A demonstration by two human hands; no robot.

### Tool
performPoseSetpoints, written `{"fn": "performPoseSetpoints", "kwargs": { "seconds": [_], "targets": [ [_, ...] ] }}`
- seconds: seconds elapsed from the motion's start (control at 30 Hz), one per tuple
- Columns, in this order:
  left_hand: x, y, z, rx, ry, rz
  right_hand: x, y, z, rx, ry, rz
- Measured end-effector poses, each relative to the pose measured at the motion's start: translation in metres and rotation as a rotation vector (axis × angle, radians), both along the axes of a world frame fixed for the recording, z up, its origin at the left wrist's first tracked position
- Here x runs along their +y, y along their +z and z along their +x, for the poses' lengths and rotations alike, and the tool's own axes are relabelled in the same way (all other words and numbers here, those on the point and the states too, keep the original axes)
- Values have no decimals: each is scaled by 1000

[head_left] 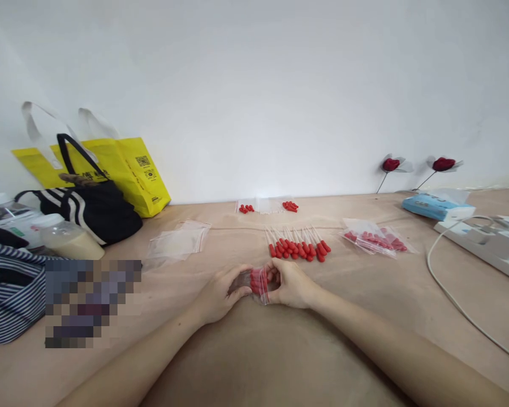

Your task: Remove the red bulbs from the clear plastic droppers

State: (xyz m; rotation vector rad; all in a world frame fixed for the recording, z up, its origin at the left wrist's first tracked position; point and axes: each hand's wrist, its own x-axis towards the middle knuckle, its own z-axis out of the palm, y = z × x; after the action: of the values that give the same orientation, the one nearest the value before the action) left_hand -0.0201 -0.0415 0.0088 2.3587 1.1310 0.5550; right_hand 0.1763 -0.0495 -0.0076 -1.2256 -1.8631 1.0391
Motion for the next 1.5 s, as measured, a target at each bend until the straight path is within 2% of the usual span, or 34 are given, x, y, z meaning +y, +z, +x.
{"fn": "performPoseSetpoints", "kwargs": {
  "seconds": [0.3,0.53,0.6,0.73,0.8,0.93,1.0,1.1,1.23,1.37,1.43,1.5],
  "targets": [
    [0,-1,0,-21,5,-11,-5,7,1,20,68,81],
    [2,1,0,-29,-16,-11,-2,-1,-1,59,28,61],
    [3,1,-1,-24,-17,-17,-1,-2,1,122,-2,11],
    [6,1,-6,-7,-4,-35,-1,1,8,334,-16,-230],
    [8,2,-9,10,15,-37,-1,4,12,466,-41,-300],
    [9,2,-13,13,31,-26,-2,7,14,618,-45,-343],
    [9,2,-13,7,34,-22,-2,7,12,624,-50,-350],
    [10,1,-13,1,37,-18,2,8,13,594,-138,-348],
    [9,3,-14,-3,32,-15,11,27,37,503,-271,-277],
    [6,12,-15,-9,1,-32,16,50,62,380,-380,-147],
    [6,18,-10,-62,76,33,16,52,63,350,-439,-22],
    [8,24,0,-133,192,34,14,48,54,294,-461,181]
  ]
}}
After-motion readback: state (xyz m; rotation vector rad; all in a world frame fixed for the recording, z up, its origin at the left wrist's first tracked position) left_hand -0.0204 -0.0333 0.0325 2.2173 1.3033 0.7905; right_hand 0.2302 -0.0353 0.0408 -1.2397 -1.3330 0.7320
